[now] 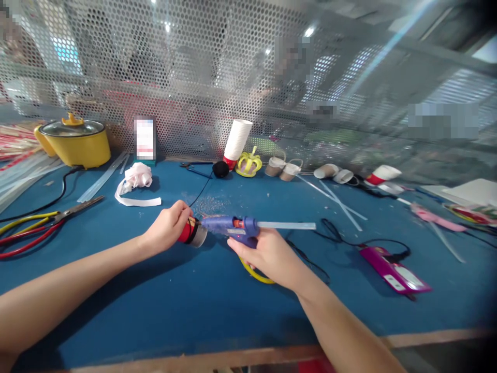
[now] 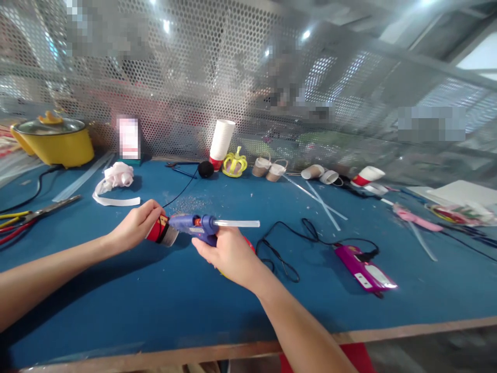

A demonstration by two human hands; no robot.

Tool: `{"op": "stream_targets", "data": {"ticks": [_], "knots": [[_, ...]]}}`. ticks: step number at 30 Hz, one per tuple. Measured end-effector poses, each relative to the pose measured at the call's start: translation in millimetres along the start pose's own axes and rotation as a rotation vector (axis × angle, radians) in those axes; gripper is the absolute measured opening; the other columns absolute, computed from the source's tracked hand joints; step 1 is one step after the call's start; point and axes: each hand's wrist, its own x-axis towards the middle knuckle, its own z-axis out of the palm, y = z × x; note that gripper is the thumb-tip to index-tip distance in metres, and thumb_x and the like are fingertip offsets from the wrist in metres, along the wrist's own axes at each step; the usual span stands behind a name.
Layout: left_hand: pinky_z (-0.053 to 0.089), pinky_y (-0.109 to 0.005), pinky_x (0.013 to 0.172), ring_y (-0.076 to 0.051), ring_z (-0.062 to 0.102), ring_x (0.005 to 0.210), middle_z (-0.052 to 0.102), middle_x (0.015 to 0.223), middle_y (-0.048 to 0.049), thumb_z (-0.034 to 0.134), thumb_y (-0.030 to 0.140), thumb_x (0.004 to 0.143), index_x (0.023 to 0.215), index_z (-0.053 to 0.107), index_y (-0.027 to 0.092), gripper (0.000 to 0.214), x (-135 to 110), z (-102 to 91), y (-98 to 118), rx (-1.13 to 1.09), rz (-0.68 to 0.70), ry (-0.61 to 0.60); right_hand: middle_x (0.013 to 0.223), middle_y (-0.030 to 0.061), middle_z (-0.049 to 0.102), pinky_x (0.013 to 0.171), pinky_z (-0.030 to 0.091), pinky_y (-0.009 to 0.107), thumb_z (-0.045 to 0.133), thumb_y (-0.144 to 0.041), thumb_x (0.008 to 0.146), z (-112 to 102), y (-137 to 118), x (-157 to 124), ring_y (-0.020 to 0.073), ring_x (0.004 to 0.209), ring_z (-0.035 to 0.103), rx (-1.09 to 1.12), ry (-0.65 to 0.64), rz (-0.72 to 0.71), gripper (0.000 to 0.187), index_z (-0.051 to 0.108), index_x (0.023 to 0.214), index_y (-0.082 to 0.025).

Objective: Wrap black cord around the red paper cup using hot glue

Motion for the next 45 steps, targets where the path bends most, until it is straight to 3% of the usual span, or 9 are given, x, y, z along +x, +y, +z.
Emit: {"op": "stream_targets", "data": {"ticks": [7,22,29,33,39,45], "knots": [[0.036,-0.024,0.054,-0.014,0.050,0.059,0.053,0.064,-0.0002,0.031,0.031,0.085,0.074,0.045,0.019,0.022,0,1.1,2,0.035,0.000,0.002,0.074,0.0025,0.066,0.065,0.045,0.027,0.048,-0.030,0.081,5,2,-1,0.0168,0.069,0.060,-0.281,0.109,-0.160,0.017,0.059,0.077,-0.018],[0.037,-0.026,0.057,-0.015,0.050,0.061,0.054,0.065,-0.0010,0.031,0.030,0.085,0.073,0.044,0.019,0.020,4,1.8,3,0.060,-0.024,0.015,0.076,0.0029,0.065,0.062,0.045,0.025,0.049,-0.024,0.081,7,-6,-6,0.0156,0.065,0.060,-0.347,0.115,-0.288,0.010,0.055,0.075,-0.019],[0.037,-0.025,0.057,-0.015,0.051,0.061,0.054,0.065,-0.0014,0.032,0.029,0.085,0.072,0.044,0.019,0.020,4,1.4,5,0.068,-0.034,0.022,0.070,0.0017,0.063,0.053,0.042,0.022,0.050,-0.019,0.079,7,-18,-10,0.0133,0.060,0.058,-0.352,0.124,-0.250,0.011,0.053,0.069,-0.019],[0.038,-0.025,0.057,-0.016,0.052,0.062,0.056,0.066,-0.0022,0.031,0.030,0.085,0.072,0.044,0.019,0.021,5,0.6,5,0.081,-0.048,0.025,0.072,0.0014,0.064,0.057,0.043,0.022,0.050,-0.016,0.079,8,-20,-13,0.0134,0.064,0.059,-0.352,0.103,-0.235,0.011,0.053,0.069,-0.019],[0.040,-0.026,0.059,-0.017,0.055,0.066,0.060,0.071,-0.0043,0.031,0.030,0.085,0.076,0.048,0.019,0.022,6,1.6,5,0.074,-0.066,0.031,0.078,0.0033,0.065,0.063,0.045,0.025,0.050,-0.015,0.078,11,-13,-14,0.0156,0.069,0.061,-0.332,0.079,-0.237,0.010,0.057,0.084,-0.020],[0.040,-0.026,0.060,-0.017,0.055,0.067,0.061,0.073,-0.0048,0.031,0.029,0.084,0.076,0.049,0.019,0.022,5,3.0,5,0.065,-0.082,0.030,0.079,0.0020,0.065,0.062,0.045,0.024,0.051,-0.014,0.078,10,-13,-12,0.0148,0.070,0.061,-0.292,0.091,-0.190,0.009,0.057,0.082,-0.020]]}}
